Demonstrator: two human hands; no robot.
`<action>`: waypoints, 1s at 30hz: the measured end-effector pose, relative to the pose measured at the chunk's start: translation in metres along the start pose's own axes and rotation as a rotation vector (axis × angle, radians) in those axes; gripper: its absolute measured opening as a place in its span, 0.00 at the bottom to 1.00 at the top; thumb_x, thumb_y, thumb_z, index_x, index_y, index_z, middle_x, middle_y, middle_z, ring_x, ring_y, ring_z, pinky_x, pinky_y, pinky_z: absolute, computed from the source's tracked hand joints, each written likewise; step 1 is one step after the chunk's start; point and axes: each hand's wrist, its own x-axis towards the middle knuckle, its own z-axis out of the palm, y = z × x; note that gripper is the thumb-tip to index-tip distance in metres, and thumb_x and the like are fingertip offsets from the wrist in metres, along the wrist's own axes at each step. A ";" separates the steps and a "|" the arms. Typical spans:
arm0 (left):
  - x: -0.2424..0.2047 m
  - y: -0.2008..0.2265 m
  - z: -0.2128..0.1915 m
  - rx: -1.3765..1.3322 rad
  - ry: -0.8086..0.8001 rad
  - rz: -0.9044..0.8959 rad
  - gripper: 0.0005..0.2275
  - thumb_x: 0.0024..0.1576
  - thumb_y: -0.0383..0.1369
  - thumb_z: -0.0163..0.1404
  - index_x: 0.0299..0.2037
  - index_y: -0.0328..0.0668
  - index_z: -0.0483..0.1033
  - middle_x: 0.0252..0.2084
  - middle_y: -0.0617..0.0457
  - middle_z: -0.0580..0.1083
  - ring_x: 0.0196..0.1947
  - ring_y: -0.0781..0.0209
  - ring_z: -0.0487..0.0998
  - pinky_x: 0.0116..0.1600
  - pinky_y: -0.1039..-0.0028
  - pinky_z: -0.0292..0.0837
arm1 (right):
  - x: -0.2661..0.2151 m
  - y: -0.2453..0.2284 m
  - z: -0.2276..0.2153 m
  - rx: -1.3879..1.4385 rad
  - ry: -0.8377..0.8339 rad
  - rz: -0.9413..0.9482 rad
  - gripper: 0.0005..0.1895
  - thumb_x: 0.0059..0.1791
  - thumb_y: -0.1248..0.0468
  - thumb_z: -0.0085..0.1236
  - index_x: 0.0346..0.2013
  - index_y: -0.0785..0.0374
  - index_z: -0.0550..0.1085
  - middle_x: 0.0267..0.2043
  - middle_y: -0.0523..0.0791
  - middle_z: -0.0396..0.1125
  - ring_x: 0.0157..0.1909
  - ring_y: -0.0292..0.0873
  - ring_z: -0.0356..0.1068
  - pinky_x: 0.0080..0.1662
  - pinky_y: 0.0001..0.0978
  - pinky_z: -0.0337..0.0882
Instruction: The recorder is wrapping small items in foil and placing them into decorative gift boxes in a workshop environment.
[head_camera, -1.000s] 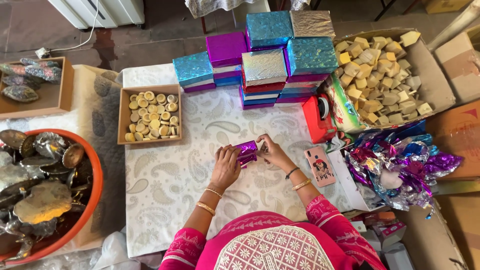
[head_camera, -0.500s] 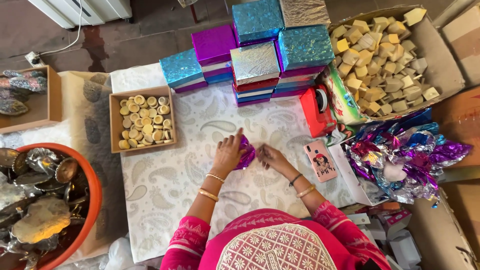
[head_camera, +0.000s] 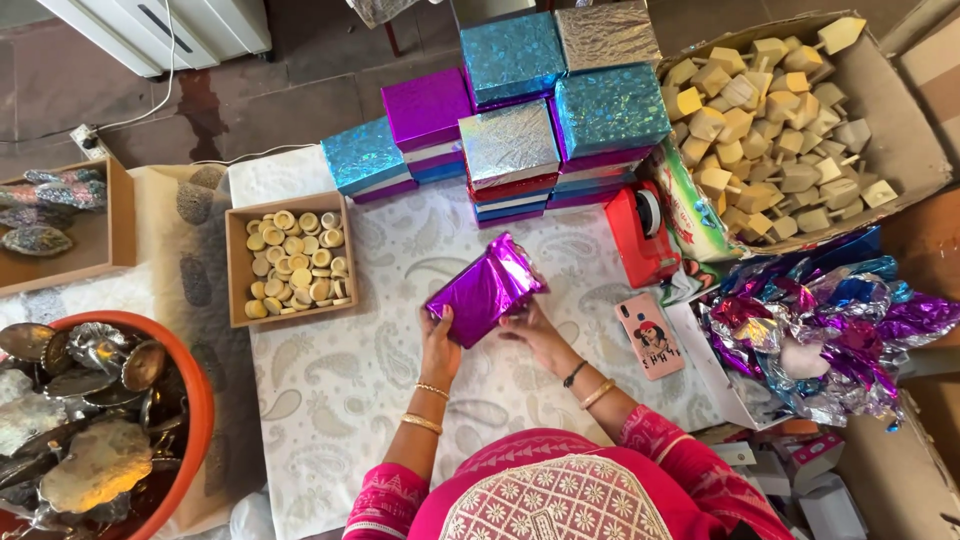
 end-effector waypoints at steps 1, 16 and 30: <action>0.001 -0.007 -0.009 0.000 0.000 0.002 0.26 0.59 0.31 0.55 0.67 0.48 0.60 0.60 0.55 0.70 0.60 0.62 0.72 0.64 0.66 0.69 | 0.005 0.000 -0.005 0.000 -0.002 -0.001 0.46 0.43 0.57 0.69 0.70 0.57 0.53 0.52 0.46 0.67 0.55 0.45 0.70 0.54 0.39 0.78; 0.015 0.025 0.011 1.169 -0.093 0.153 0.41 0.44 0.30 0.69 0.69 0.47 0.58 0.63 0.49 0.66 0.61 0.53 0.68 0.50 0.64 0.75 | 0.047 -0.036 -0.047 -0.620 -0.122 -0.215 0.34 0.47 0.70 0.63 0.65 0.58 0.60 0.56 0.47 0.69 0.54 0.41 0.74 0.53 0.34 0.79; 0.016 0.021 0.054 1.253 -0.109 0.597 0.24 0.38 0.19 0.64 0.47 0.43 0.77 0.45 0.51 0.76 0.48 0.49 0.73 0.52 0.63 0.72 | 0.010 -0.069 -0.021 -0.746 -0.167 -0.568 0.40 0.41 0.76 0.70 0.64 0.61 0.63 0.65 0.47 0.62 0.66 0.46 0.65 0.63 0.37 0.70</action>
